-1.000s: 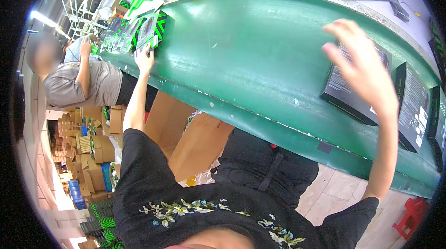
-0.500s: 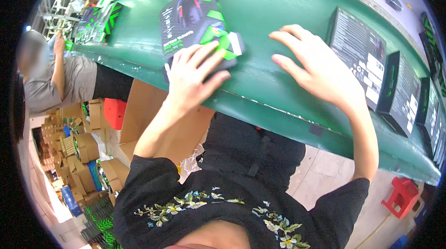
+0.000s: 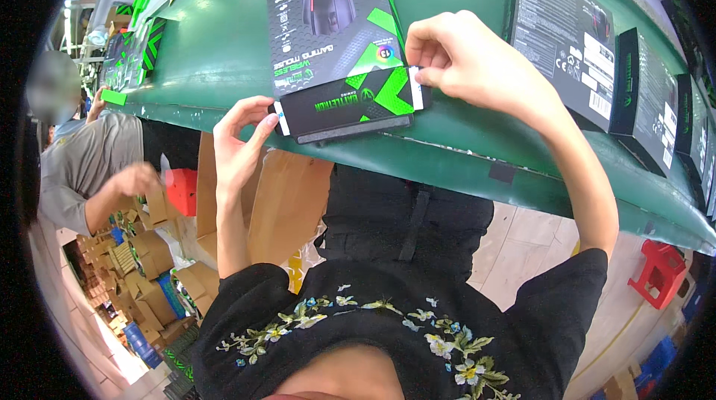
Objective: Assembling and sealing retail boxes for computer gaming mice at an industrial conveyor belt.
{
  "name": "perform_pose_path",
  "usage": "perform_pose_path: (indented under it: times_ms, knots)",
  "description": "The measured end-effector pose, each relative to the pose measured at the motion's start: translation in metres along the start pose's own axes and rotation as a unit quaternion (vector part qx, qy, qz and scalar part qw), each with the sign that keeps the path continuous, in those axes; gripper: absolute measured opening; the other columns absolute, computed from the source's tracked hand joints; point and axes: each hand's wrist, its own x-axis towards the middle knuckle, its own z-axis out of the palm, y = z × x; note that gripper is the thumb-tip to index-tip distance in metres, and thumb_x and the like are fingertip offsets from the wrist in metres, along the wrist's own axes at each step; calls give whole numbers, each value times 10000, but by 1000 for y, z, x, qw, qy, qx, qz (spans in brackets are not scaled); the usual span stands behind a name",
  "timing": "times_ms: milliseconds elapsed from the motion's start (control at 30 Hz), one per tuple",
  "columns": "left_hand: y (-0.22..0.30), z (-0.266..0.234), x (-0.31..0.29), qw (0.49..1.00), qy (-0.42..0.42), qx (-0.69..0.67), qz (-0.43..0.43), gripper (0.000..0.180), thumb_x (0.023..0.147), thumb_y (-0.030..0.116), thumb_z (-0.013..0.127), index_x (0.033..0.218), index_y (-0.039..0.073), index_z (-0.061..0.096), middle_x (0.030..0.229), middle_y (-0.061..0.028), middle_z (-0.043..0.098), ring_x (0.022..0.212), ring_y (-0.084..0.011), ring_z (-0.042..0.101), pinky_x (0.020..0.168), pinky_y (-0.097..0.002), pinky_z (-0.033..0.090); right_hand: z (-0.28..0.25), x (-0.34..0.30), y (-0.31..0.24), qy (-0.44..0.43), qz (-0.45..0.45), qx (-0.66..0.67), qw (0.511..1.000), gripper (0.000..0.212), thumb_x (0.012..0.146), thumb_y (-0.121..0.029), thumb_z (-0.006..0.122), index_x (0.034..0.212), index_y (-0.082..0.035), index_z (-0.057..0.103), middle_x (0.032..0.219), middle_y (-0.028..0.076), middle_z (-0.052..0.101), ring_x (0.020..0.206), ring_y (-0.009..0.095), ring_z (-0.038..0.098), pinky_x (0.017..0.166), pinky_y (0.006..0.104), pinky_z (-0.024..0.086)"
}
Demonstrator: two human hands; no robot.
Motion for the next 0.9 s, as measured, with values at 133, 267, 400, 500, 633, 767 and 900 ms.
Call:
perform_pose_path:
  times_ms: [133,267,400,500,633,767,900]
  knots:
    - [-2,0,6,1000,6,8,6,187,846,37,712,1023,0,662,895,-42,690,798,-103,620,734,-252,477,2,2,3,-3,-13,1,1000,116,767,1,663,830,56,583,710,108,621,670,175,613,658,314,510]
    - [2,5,13,1000,-19,0,-4,162,830,52,727,974,11,665,866,-24,679,776,-94,603,718,-243,474,-2,-2,2,0,-6,-5,1000,114,768,0,655,813,46,562,711,97,607,656,163,599,638,306,498]
    - [7,5,14,999,-34,30,-3,149,840,62,728,966,13,666,879,-15,676,810,-86,594,757,-250,457,-1,-2,3,1,-9,-4,1000,110,772,-4,649,818,43,561,703,94,591,649,161,586,638,305,492]
    - [11,7,13,997,-16,69,26,131,846,81,725,940,9,669,853,-24,677,803,-96,597,762,-263,452,-2,-2,3,0,-22,-9,1000,106,777,-6,645,815,41,557,697,98,580,649,165,578,644,307,491]
    - [11,8,15,996,-19,77,31,127,845,81,723,929,5,665,825,-26,670,792,-103,597,759,-265,451,-1,-3,7,6,-26,-21,999,111,785,-6,637,803,41,539,703,113,571,658,179,575,651,318,486]
    - [8,13,16,992,0,108,71,94,843,28,692,914,4,636,806,-35,655,770,-137,599,752,-274,453,-1,-6,4,-12,-16,-17,1000,118,798,-10,632,806,37,524,712,128,566,685,221,581,679,348,482]
    - [1,23,10,991,42,94,85,120,819,-50,665,910,7,611,828,-73,637,793,-196,606,778,-306,467,3,-14,3,22,-63,-84,994,121,795,-8,624,840,24,516,763,146,545,770,303,567,735,385,463]
